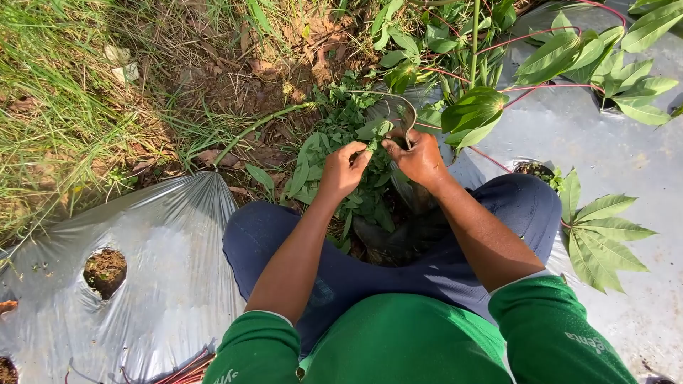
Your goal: Stripping leaves from plant stems using a sickle while sitting in a field.
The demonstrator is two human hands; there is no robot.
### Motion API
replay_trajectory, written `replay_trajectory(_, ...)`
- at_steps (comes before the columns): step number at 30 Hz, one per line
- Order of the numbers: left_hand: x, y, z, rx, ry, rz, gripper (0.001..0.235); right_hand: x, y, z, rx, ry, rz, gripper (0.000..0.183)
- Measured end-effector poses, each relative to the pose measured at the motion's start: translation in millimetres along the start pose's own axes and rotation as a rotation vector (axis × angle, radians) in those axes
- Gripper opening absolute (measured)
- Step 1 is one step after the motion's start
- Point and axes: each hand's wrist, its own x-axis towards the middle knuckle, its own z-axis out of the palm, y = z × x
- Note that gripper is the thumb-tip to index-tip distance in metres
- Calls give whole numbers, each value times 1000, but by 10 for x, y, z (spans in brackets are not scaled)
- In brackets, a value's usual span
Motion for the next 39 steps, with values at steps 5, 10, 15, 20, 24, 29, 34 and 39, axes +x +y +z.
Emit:
replay_trajectory(5, 35, -266, 6, -34, 68, -66, 41, -47, -122, 51, 102, -117, -26, 20)
replay_trajectory(10, -32, -472, -148, -3, 71, -66, 37, -34, -152, 69, 134, -191, -60, 17)
replay_trajectory(15, -216, -349, -459, 238, 89, -45, 31, 75, 29, -27, 31, -189, -55, 17)
replay_trajectory(20, -246, -876, -514, 476, -20, -110, 35, 115, -24, -132, 133, -225, -11, 27)
replay_trajectory(24, -204, -972, -418, 452, -195, -210, 39, 122, -266, -210, 225, -241, -55, 34)
replay_trajectory(29, -2, -684, -274, 261, -320, -198, 59, 172, -218, -322, 201, -289, -98, 34)
replay_trajectory(34, 292, -1232, -197, 186, -95, -208, 64, 147, -109, -345, 199, -286, -79, 47)
replay_trajectory(39, 227, -2270, -463, 627, 65, -602, 51, 181, -26, -244, 189, -279, -21, 37)
